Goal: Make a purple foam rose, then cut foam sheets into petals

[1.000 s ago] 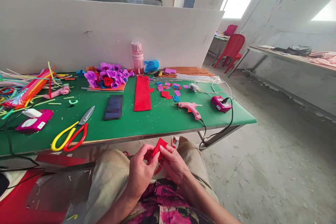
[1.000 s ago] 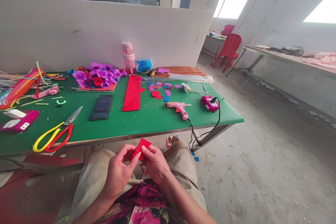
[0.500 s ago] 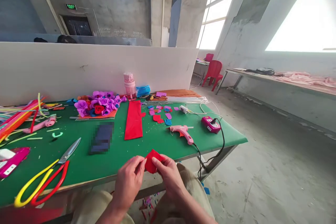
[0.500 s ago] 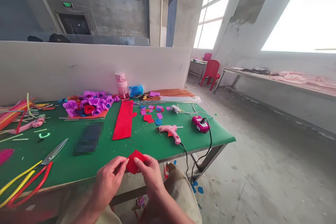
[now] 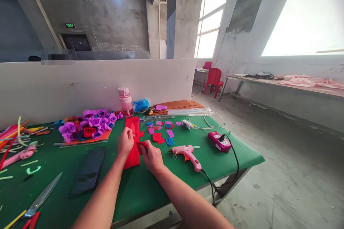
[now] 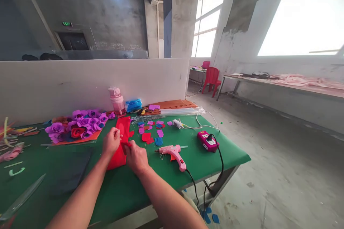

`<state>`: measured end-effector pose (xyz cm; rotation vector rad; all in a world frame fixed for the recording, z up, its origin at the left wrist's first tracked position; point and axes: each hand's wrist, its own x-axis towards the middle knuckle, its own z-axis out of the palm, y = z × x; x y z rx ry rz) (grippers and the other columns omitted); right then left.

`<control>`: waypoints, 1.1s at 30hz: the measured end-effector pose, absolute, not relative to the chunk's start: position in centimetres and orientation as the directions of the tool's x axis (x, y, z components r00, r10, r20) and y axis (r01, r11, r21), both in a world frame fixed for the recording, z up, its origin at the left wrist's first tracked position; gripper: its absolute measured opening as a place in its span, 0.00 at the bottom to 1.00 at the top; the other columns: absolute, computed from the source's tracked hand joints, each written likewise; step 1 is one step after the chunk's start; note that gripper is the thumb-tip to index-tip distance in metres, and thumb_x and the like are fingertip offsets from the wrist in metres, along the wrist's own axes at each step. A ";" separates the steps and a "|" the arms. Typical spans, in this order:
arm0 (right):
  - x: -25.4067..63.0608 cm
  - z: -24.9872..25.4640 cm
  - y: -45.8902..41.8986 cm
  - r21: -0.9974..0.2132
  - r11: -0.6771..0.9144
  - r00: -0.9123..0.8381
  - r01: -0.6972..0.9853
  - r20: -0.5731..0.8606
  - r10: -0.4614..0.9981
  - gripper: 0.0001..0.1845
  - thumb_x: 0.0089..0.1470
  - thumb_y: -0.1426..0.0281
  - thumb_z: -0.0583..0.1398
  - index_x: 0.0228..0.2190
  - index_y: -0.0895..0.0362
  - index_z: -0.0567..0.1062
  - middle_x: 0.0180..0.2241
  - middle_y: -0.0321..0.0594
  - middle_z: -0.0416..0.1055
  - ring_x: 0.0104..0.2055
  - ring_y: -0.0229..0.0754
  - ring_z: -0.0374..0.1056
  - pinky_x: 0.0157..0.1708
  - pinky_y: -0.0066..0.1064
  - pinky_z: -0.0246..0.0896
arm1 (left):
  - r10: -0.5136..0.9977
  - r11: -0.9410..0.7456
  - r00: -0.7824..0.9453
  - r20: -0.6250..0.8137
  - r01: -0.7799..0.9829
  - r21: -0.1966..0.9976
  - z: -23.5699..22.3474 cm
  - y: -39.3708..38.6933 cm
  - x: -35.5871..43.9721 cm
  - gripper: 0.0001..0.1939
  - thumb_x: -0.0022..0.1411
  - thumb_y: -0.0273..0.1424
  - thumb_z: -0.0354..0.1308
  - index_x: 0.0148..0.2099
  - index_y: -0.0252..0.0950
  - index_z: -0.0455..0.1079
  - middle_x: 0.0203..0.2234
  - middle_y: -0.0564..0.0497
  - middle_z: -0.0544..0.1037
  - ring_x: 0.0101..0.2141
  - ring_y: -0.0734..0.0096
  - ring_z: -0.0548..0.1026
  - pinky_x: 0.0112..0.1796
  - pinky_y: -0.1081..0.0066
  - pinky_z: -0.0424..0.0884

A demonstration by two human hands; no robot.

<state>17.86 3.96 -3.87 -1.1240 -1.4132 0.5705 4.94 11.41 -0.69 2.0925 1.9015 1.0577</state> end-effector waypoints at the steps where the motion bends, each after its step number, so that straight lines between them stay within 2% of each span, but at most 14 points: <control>1: 17.8 -4.0 3.8 -0.833 0.430 0.104 0.349 0.491 0.865 0.10 0.58 0.63 0.51 0.31 0.53 0.70 0.23 0.36 0.71 0.24 0.40 0.67 0.27 0.27 0.55 | 0.917 -0.211 -0.017 0.399 0.829 0.518 -1.2 11.4 4.8 0.09 0.63 0.29 0.44 0.30 0.39 0.61 0.23 0.51 0.76 0.25 0.68 0.73 0.25 0.74 0.58; 4: 17.8 -4.2 3.6 -0.788 0.449 0.043 0.423 0.512 0.858 0.12 0.61 0.65 0.47 0.34 0.54 0.68 0.23 0.35 0.71 0.23 0.40 0.67 0.25 0.26 0.53 | 0.927 -0.242 0.049 0.373 0.837 0.491 -2.3 11.3 4.5 0.10 0.60 0.30 0.48 0.26 0.39 0.59 0.19 0.52 0.72 0.24 0.67 0.71 0.25 0.73 0.56; 9: 17.8 -4.7 4.1 -0.801 0.483 -0.034 0.352 0.505 0.862 0.09 0.60 0.66 0.50 0.30 0.53 0.66 0.23 0.33 0.69 0.23 0.37 0.65 0.25 0.25 0.54 | 0.936 -0.266 0.100 0.337 0.827 0.495 -2.6 11.7 4.3 0.09 0.56 0.29 0.51 0.24 0.39 0.59 0.19 0.53 0.71 0.24 0.69 0.70 0.27 0.73 0.58; 11: 17.9 -5.0 4.4 -0.837 0.460 -0.003 0.297 0.481 0.877 0.08 0.59 0.66 0.50 0.29 0.53 0.65 0.21 0.32 0.67 0.22 0.37 0.64 0.24 0.25 0.54 | 0.941 -0.246 0.076 0.330 0.823 0.512 -2.4 11.8 4.3 0.07 0.54 0.28 0.52 0.25 0.39 0.61 0.20 0.54 0.72 0.24 0.69 0.70 0.27 0.73 0.58; 14: 18.0 -5.7 5.2 -0.921 0.359 0.084 0.153 0.374 0.924 0.05 0.55 0.66 0.52 0.29 0.53 0.62 0.20 0.29 0.63 0.18 0.36 0.62 0.20 0.25 0.54 | 0.946 -0.219 0.040 0.323 0.811 0.542 -2.1 11.7 4.4 0.05 0.53 0.26 0.52 0.26 0.39 0.61 0.20 0.55 0.72 0.24 0.71 0.71 0.27 0.75 0.59; 19: 18.2 -7.0 6.5 -0.969 0.247 0.136 -0.009 0.243 0.960 0.07 0.51 0.64 0.55 0.28 0.52 0.60 0.22 0.29 0.62 0.18 0.35 0.63 0.18 0.25 0.56 | 0.951 -0.213 0.033 0.307 0.791 0.574 -1.7 11.3 4.4 0.04 0.54 0.25 0.51 0.29 0.39 0.64 0.22 0.56 0.75 0.25 0.73 0.74 0.27 0.77 0.62; 23: 18.4 -7.2 6.7 -0.972 0.233 0.120 -0.008 0.230 0.966 0.07 0.52 0.64 0.54 0.28 0.53 0.62 0.20 0.29 0.62 0.18 0.35 0.62 0.18 0.25 0.55 | 0.956 -0.190 0.023 0.293 0.809 0.556 -1.7 11.3 4.0 0.05 0.55 0.25 0.51 0.30 0.39 0.65 0.22 0.56 0.75 0.25 0.73 0.74 0.26 0.77 0.62; 26: 18.4 -6.7 6.1 -0.964 0.262 0.052 0.037 0.264 0.963 0.05 0.50 0.66 0.57 0.28 0.55 0.66 0.20 0.29 0.62 0.21 0.35 0.62 0.21 0.25 0.56 | 0.956 -0.171 0.015 0.294 0.841 0.513 -1.9 11.6 3.5 0.06 0.54 0.23 0.51 0.30 0.39 0.67 0.21 0.54 0.75 0.25 0.69 0.74 0.27 0.75 0.62; 30: 18.2 -5.9 5.0 -0.884 0.419 -0.098 0.209 0.408 0.908 0.03 0.50 0.70 0.57 0.26 0.55 0.69 0.21 0.31 0.65 0.25 0.37 0.63 0.26 0.26 0.58 | 0.938 -0.203 0.044 0.343 0.873 0.443 -2.0 12.0 3.0 0.08 0.51 0.22 0.52 0.33 0.36 0.69 0.32 0.45 0.77 0.37 0.61 0.74 0.37 0.69 0.66; 33: 18.0 -5.6 4.5 -0.887 0.431 -0.141 0.168 0.411 0.901 0.05 0.53 0.71 0.54 0.27 0.54 0.67 0.18 0.30 0.65 0.21 0.36 0.64 0.22 0.25 0.58 | 0.929 -0.237 0.078 0.362 0.876 0.421 -1.5 11.8 3.2 0.09 0.54 0.23 0.52 0.36 0.36 0.71 0.37 0.44 0.77 0.40 0.60 0.74 0.40 0.69 0.66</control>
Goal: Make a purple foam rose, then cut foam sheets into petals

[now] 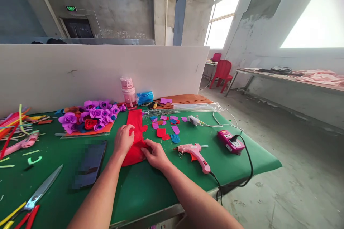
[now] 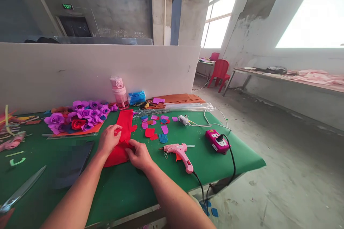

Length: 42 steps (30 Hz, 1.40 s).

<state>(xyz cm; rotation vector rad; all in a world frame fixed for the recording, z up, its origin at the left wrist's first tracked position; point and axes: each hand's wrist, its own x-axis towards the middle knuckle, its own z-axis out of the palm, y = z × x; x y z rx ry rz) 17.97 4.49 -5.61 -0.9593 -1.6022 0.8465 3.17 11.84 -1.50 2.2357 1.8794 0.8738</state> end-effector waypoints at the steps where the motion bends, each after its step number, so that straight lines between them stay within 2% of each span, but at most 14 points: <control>1: 18.0 -5.5 4.4 -0.891 0.431 -0.150 0.142 0.411 0.899 0.05 0.54 0.71 0.53 0.28 0.54 0.67 0.18 0.30 0.64 0.20 0.36 0.64 0.21 0.24 0.58 | 0.930 -0.247 0.093 0.355 0.874 0.418 -1.1 11.7 3.3 0.09 0.54 0.24 0.51 0.36 0.37 0.71 0.35 0.45 0.78 0.38 0.62 0.74 0.38 0.70 0.66; 3: 18.0 -5.3 4.4 -0.881 0.452 -0.103 0.144 0.440 0.892 0.06 0.56 0.70 0.52 0.29 0.54 0.67 0.19 0.30 0.64 0.19 0.35 0.64 0.21 0.24 0.58 | 0.935 -0.270 0.134 0.328 0.869 0.415 -0.1 11.5 3.7 0.08 0.55 0.26 0.51 0.33 0.38 0.72 0.30 0.49 0.79 0.32 0.65 0.75 0.33 0.71 0.66; 5: 18.2 -5.0 4.5 -0.850 0.486 0.026 0.205 0.501 0.865 0.07 0.57 0.69 0.51 0.29 0.55 0.67 0.22 0.33 0.65 0.22 0.36 0.65 0.23 0.25 0.59 | 0.936 -0.300 0.183 0.300 0.861 0.410 1.3 11.5 4.3 0.08 0.56 0.28 0.51 0.32 0.39 0.72 0.27 0.52 0.79 0.28 0.67 0.75 0.29 0.73 0.65; 8: 18.4 -4.6 4.6 -0.800 0.538 0.138 0.265 0.584 0.800 0.09 0.58 0.69 0.49 0.32 0.56 0.68 0.27 0.38 0.68 0.28 0.38 0.66 0.29 0.26 0.61 | 0.925 -0.357 0.265 0.272 0.853 0.382 3.4 12.7 5.3 0.09 0.56 0.29 0.52 0.34 0.39 0.74 0.28 0.53 0.80 0.29 0.67 0.76 0.30 0.74 0.65; 13: 18.4 -4.5 4.4 -0.770 0.562 0.075 0.302 0.607 0.791 0.09 0.58 0.71 0.49 0.33 0.55 0.68 0.27 0.38 0.68 0.29 0.38 0.65 0.30 0.26 0.59 | 0.885 -0.466 0.434 0.172 0.837 0.286 4.7 17.1 7.2 0.10 0.52 0.25 0.53 0.32 0.38 0.76 0.31 0.52 0.81 0.33 0.66 0.76 0.33 0.73 0.66; 19: 18.5 -4.4 4.2 -0.746 0.565 -0.027 0.353 0.596 0.803 0.08 0.55 0.74 0.50 0.31 0.54 0.67 0.27 0.36 0.68 0.28 0.38 0.64 0.29 0.25 0.56 | 0.839 -0.527 0.544 -0.006 0.816 0.236 3.3 21.2 9.0 0.08 0.54 0.22 0.57 0.32 0.37 0.76 0.27 0.53 0.80 0.33 0.68 0.77 0.35 0.73 0.69; 21: 18.5 -4.4 4.2 -0.749 0.555 -0.015 0.364 0.591 0.807 0.07 0.55 0.74 0.50 0.31 0.54 0.67 0.26 0.36 0.67 0.28 0.38 0.64 0.29 0.25 0.56 | 0.842 -0.524 0.540 -0.018 0.824 0.217 2.5 22.1 9.4 0.05 0.59 0.26 0.58 0.37 0.35 0.75 0.32 0.51 0.79 0.36 0.68 0.76 0.39 0.68 0.71; 24: 18.4 -4.4 4.2 -0.753 0.543 0.003 0.373 0.586 0.810 0.07 0.55 0.74 0.50 0.30 0.54 0.66 0.26 0.36 0.67 0.27 0.39 0.64 0.28 0.26 0.55 | 0.862 -0.497 0.507 0.005 0.844 0.201 1.0 22.9 9.8 0.12 0.64 0.34 0.55 0.47 0.34 0.70 0.43 0.47 0.75 0.41 0.66 0.74 0.42 0.60 0.72; 26: 18.4 -4.4 4.3 -0.755 0.535 0.014 0.380 0.583 0.813 0.07 0.54 0.74 0.50 0.30 0.54 0.66 0.25 0.36 0.68 0.27 0.39 0.64 0.28 0.26 0.55 | 0.874 -0.480 0.485 0.029 0.853 0.204 -0.1 23.3 10.1 0.15 0.65 0.36 0.55 0.51 0.34 0.67 0.46 0.46 0.73 0.42 0.64 0.74 0.42 0.59 0.73; 32: 18.4 -4.5 4.5 -0.758 0.521 0.030 0.392 0.577 0.816 0.07 0.54 0.74 0.50 0.30 0.54 0.67 0.26 0.36 0.68 0.27 0.39 0.64 0.27 0.26 0.54 | 0.902 -0.433 0.418 0.112 0.872 0.229 -1.8 24.0 10.3 0.16 0.65 0.35 0.55 0.52 0.35 0.66 0.48 0.45 0.72 0.43 0.63 0.73 0.43 0.58 0.72; 36: 18.4 -4.5 4.4 -0.755 0.516 0.033 0.403 0.576 0.817 0.06 0.53 0.74 0.51 0.29 0.53 0.66 0.24 0.34 0.66 0.26 0.38 0.63 0.26 0.26 0.52 | 0.923 -0.382 0.359 0.136 0.893 0.239 -1.2 24.4 9.6 0.16 0.65 0.35 0.55 0.53 0.35 0.66 0.48 0.45 0.72 0.43 0.63 0.73 0.43 0.58 0.73; 42: 18.4 -4.3 4.4 -0.761 0.494 0.044 0.420 0.561 0.826 0.06 0.53 0.74 0.51 0.28 0.53 0.65 0.23 0.33 0.65 0.24 0.38 0.61 0.25 0.26 0.51 | 0.921 -0.388 0.365 0.134 0.891 0.235 -0.5 23.9 9.1 0.16 0.64 0.35 0.55 0.52 0.34 0.66 0.47 0.45 0.72 0.43 0.64 0.74 0.42 0.59 0.73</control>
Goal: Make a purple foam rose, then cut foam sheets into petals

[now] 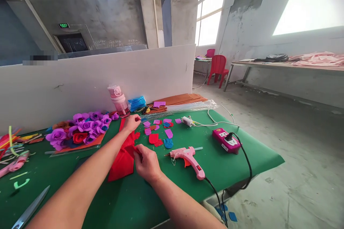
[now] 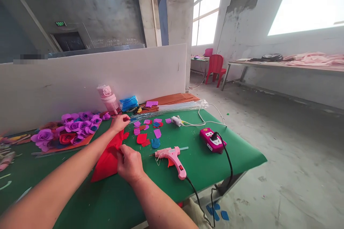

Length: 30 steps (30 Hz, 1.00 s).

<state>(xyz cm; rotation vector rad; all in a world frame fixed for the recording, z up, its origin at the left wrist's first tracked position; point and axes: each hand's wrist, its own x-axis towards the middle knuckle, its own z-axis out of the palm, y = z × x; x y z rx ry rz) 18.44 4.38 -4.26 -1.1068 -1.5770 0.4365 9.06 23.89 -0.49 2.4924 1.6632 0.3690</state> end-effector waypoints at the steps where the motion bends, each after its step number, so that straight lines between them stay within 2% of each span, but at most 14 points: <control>1: 18.4 -4.2 4.4 -0.760 0.494 0.044 0.422 0.562 0.826 0.06 0.53 0.74 0.51 0.28 0.53 0.65 0.23 0.33 0.65 0.24 0.38 0.61 0.25 0.26 0.51 | 0.917 -0.398 0.379 0.126 0.888 0.230 -0.4 23.7 9.0 0.16 0.65 0.36 0.55 0.52 0.34 0.66 0.47 0.45 0.72 0.42 0.64 0.74 0.42 0.59 0.73; 4: 18.5 -4.1 4.4 -0.763 0.488 0.050 0.424 0.558 0.828 0.05 0.53 0.73 0.51 0.28 0.53 0.65 0.23 0.33 0.65 0.24 0.38 0.61 0.25 0.26 0.51 | 0.891 -0.454 0.447 0.083 0.864 0.218 -0.2 23.2 8.9 0.11 0.63 0.34 0.56 0.46 0.34 0.70 0.42 0.47 0.75 0.40 0.65 0.74 0.41 0.61 0.72; 6: 18.5 -4.1 4.4 -0.766 0.484 0.053 0.423 0.554 0.831 0.05 0.53 0.73 0.51 0.27 0.53 0.64 0.22 0.33 0.64 0.24 0.38 0.60 0.24 0.26 0.50 | 0.867 -0.495 0.494 0.062 0.840 0.223 0.0 22.8 9.0 0.04 0.58 0.27 0.59 0.37 0.35 0.74 0.37 0.48 0.77 0.39 0.65 0.74 0.39 0.65 0.71; 9: 18.5 -4.1 4.4 -0.771 0.478 0.052 0.422 0.547 0.836 0.05 0.52 0.73 0.51 0.26 0.53 0.62 0.21 0.33 0.63 0.23 0.38 0.59 0.24 0.26 0.48 | 0.837 -0.541 0.543 0.068 0.804 0.249 0.0 22.2 9.5 0.14 0.47 0.18 0.55 0.31 0.39 0.76 0.35 0.50 0.79 0.39 0.63 0.74 0.38 0.69 0.69; 13: 18.5 -4.1 4.4 -0.776 0.470 0.061 0.420 0.541 0.839 0.04 0.52 0.72 0.50 0.26 0.53 0.62 0.22 0.33 0.62 0.23 0.38 0.58 0.24 0.26 0.48 | 0.799 -0.583 0.601 0.029 0.761 0.286 -0.2 21.5 10.4 0.21 0.41 0.17 0.50 0.33 0.40 0.78 0.32 0.54 0.81 0.37 0.66 0.76 0.37 0.73 0.69; 16: 18.5 -4.0 4.4 -0.775 0.466 0.060 0.427 0.539 0.840 0.04 0.52 0.72 0.50 0.26 0.53 0.61 0.21 0.33 0.61 0.23 0.37 0.57 0.24 0.27 0.47 | 0.782 -0.598 0.624 0.010 0.744 0.299 0.2 21.5 11.1 0.22 0.43 0.18 0.48 0.34 0.38 0.79 0.29 0.54 0.82 0.33 0.68 0.77 0.33 0.74 0.70; 19: 18.4 -4.1 4.3 -0.775 0.445 0.054 0.449 0.521 0.852 0.04 0.51 0.72 0.51 0.25 0.53 0.61 0.21 0.32 0.60 0.22 0.37 0.56 0.23 0.27 0.46 | 0.779 -0.612 0.625 0.050 0.741 0.277 1.5 22.4 12.3 0.20 0.48 0.20 0.48 0.38 0.36 0.79 0.32 0.51 0.82 0.33 0.67 0.77 0.34 0.73 0.70; 22: 18.3 -4.3 4.4 -0.771 0.402 0.028 0.493 0.477 0.879 0.05 0.49 0.73 0.52 0.24 0.53 0.60 0.19 0.31 0.60 0.21 0.36 0.55 0.22 0.27 0.42 | 0.754 -0.645 0.655 0.043 0.727 0.238 3.1 23.8 14.1 0.16 0.52 0.23 0.51 0.38 0.36 0.78 0.31 0.51 0.81 0.33 0.66 0.77 0.35 0.72 0.69; 25: 18.2 -4.5 4.5 -0.759 0.365 0.005 0.540 0.436 0.900 0.05 0.48 0.74 0.53 0.24 0.53 0.60 0.19 0.31 0.61 0.20 0.36 0.55 0.21 0.27 0.39 | 0.720 -0.676 0.694 -0.027 0.709 0.199 4.5 25.3 16.1 0.10 0.53 0.23 0.56 0.35 0.37 0.78 0.30 0.53 0.80 0.34 0.68 0.76 0.37 0.73 0.69; 27: 18.2 -4.5 4.5 -0.752 0.348 0.001 0.560 0.421 0.907 0.05 0.48 0.74 0.53 0.24 0.53 0.60 0.20 0.31 0.62 0.21 0.36 0.56 0.21 0.27 0.39 | 0.711 -0.681 0.700 -0.073 0.710 0.179 4.9 26.0 17.5 0.07 0.58 0.27 0.58 0.38 0.36 0.76 0.35 0.51 0.79 0.36 0.67 0.76 0.40 0.70 0.71; 30: 18.2 -4.4 4.5 -0.744 0.338 -0.009 0.576 0.408 0.913 0.05 0.48 0.74 0.54 0.24 0.54 0.62 0.20 0.32 0.65 0.21 0.35 0.59 0.21 0.27 0.40 | 0.719 -0.667 0.685 -0.115 0.727 0.163 4.4 26.4 19.5 0.14 0.64 0.35 0.55 0.49 0.34 0.69 0.46 0.46 0.74 0.42 0.64 0.74 0.42 0.60 0.73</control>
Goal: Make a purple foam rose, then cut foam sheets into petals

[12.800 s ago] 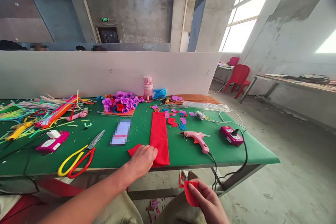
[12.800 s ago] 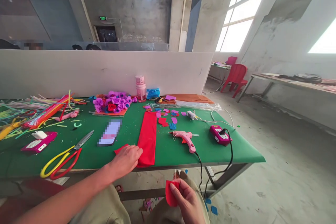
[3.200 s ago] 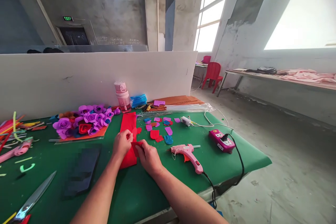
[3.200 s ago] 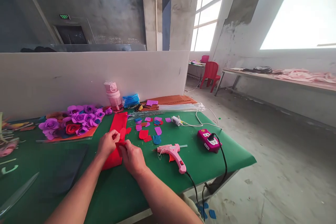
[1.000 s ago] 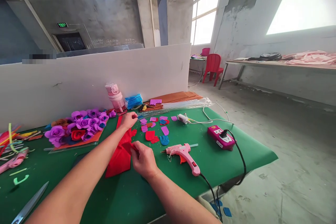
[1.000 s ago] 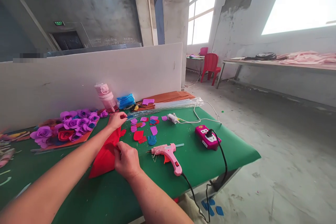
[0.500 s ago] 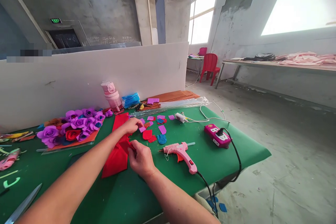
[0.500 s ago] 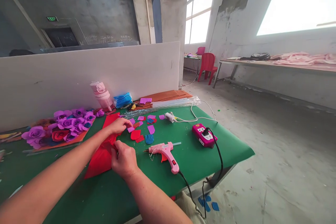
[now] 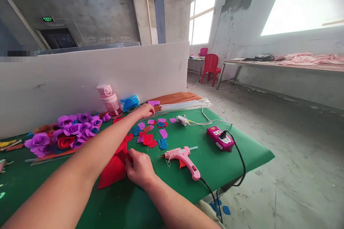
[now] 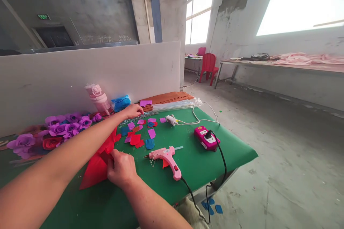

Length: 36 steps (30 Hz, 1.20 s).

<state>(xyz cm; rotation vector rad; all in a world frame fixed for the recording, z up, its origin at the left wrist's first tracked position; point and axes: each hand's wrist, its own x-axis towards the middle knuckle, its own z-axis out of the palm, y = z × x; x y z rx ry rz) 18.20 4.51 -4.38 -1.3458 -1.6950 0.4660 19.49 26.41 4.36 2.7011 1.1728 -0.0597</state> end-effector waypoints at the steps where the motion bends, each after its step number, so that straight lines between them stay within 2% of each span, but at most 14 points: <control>1: 18.2 -4.3 4.5 -0.744 0.343 -0.014 0.574 0.410 0.912 0.04 0.49 0.74 0.54 0.25 0.54 0.62 0.21 0.32 0.66 0.22 0.36 0.60 0.21 0.27 0.40 | 0.724 -0.661 0.679 -0.121 0.733 0.163 3.8 26.3 20.2 0.16 0.65 0.36 0.55 0.51 0.35 0.67 0.48 0.46 0.72 0.43 0.63 0.73 0.42 0.59 0.73; 5: 18.3 -4.4 4.5 -0.746 0.362 -0.032 0.559 0.417 0.908 0.04 0.48 0.75 0.54 0.26 0.54 0.65 0.24 0.34 0.72 0.25 0.36 0.65 0.22 0.27 0.42 | 0.744 -0.634 0.657 -0.120 0.751 0.183 0.8 25.3 22.8 0.16 0.65 0.35 0.54 0.53 0.36 0.66 0.49 0.45 0.71 0.44 0.63 0.73 0.43 0.58 0.72; 10: 18.2 -4.6 4.7 -0.748 0.280 -0.023 0.601 0.334 0.942 0.05 0.41 0.76 0.56 0.20 0.56 0.64 0.24 0.37 0.73 0.24 0.38 0.67 0.22 0.29 0.40 | 0.787 -0.570 0.607 -0.109 0.784 0.246 -1.3 24.5 24.1 0.17 0.64 0.35 0.56 0.54 0.35 0.65 0.49 0.45 0.71 0.45 0.62 0.73 0.43 0.58 0.72; 15: 18.2 -4.5 4.7 -0.758 0.342 -0.013 0.555 0.403 0.915 0.04 0.46 0.76 0.55 0.25 0.55 0.67 0.24 0.35 0.72 0.25 0.37 0.66 0.23 0.27 0.42 | 0.820 -0.505 0.568 -0.065 0.774 0.382 0.6 25.1 23.2 0.17 0.64 0.35 0.55 0.53 0.35 0.66 0.49 0.45 0.71 0.45 0.62 0.73 0.43 0.57 0.72; 19: 18.1 -4.4 4.6 -0.764 0.320 0.019 0.560 0.398 0.917 0.04 0.48 0.74 0.55 0.24 0.55 0.65 0.22 0.33 0.68 0.23 0.35 0.62 0.22 0.26 0.41 | 0.832 -0.440 0.553 -0.050 0.712 0.546 2.8 24.9 21.4 0.17 0.65 0.36 0.55 0.53 0.35 0.66 0.49 0.45 0.71 0.44 0.62 0.73 0.43 0.57 0.73; 21: 18.2 -4.4 4.6 -0.772 0.301 0.035 0.560 0.385 0.922 0.05 0.48 0.74 0.55 0.24 0.54 0.64 0.20 0.32 0.66 0.22 0.35 0.60 0.22 0.26 0.40 | 0.836 -0.400 0.547 -0.047 0.666 0.630 3.9 24.3 20.1 0.15 0.64 0.34 0.56 0.51 0.33 0.66 0.45 0.46 0.73 0.40 0.65 0.74 0.40 0.61 0.74; 23: 18.3 -4.3 4.6 -0.779 0.292 0.042 0.555 0.377 0.925 0.04 0.48 0.75 0.55 0.24 0.54 0.65 0.20 0.31 0.65 0.21 0.35 0.58 0.22 0.26 0.40 | 0.843 -0.364 0.537 -0.035 0.617 0.698 5.1 23.3 18.5 0.12 0.60 0.29 0.59 0.46 0.31 0.68 0.36 0.49 0.76 0.34 0.69 0.75 0.35 0.66 0.73; 26: 18.3 -4.4 4.8 -0.796 0.275 0.069 0.539 0.367 0.928 0.04 0.48 0.73 0.56 0.30 0.53 0.68 0.20 0.31 0.65 0.21 0.36 0.58 0.22 0.26 0.40 | 0.858 -0.333 0.514 0.006 0.546 0.769 7.0 20.8 15.5 0.11 0.50 0.21 0.61 0.38 0.32 0.66 0.25 0.55 0.75 0.27 0.72 0.74 0.30 0.72 0.71; 28: 18.3 -4.6 5.0 -0.806 0.277 0.078 0.523 0.370 0.926 0.06 0.48 0.72 0.56 0.32 0.53 0.69 0.21 0.31 0.66 0.21 0.37 0.59 0.22 0.26 0.41 | 0.867 -0.328 0.496 0.044 0.504 0.799 8.2 18.3 13.1 0.10 0.48 0.22 0.60 0.35 0.33 0.65 0.25 0.55 0.75 0.28 0.73 0.75 0.31 0.73 0.70; 31: 18.4 -5.0 5.2 -0.814 0.331 0.080 0.476 0.415 0.906 0.05 0.49 0.72 0.56 0.30 0.53 0.70 0.21 0.32 0.66 0.21 0.37 0.60 0.22 0.25 0.44 | 0.896 -0.334 0.428 0.119 0.472 0.816 9.0 13.2 9.3 0.10 0.48 0.26 0.59 0.36 0.35 0.66 0.28 0.55 0.77 0.31 0.71 0.75 0.34 0.73 0.69; 33: 18.5 -5.1 5.2 -0.825 0.365 0.090 0.432 0.442 0.893 0.05 0.50 0.71 0.55 0.29 0.53 0.71 0.20 0.32 0.67 0.21 0.37 0.60 0.23 0.25 0.47 | 0.909 -0.367 0.365 0.203 0.465 0.806 8.7 9.1 6.9 0.08 0.48 0.27 0.57 0.35 0.35 0.68 0.27 0.54 0.76 0.30 0.71 0.75 0.33 0.73 0.69; 36: 18.9 -4.8 4.9 -0.837 0.394 0.081 0.381 0.454 0.887 0.07 0.52 0.68 0.53 0.30 0.54 0.70 0.22 0.34 0.68 0.23 0.38 0.62 0.25 0.26 0.51 | 0.923 -0.348 0.322 0.213 0.454 0.821 7.3 2.9 3.9 0.08 0.51 0.28 0.55 0.37 0.35 0.68 0.28 0.54 0.76 0.30 0.70 0.75 0.34 0.72 0.70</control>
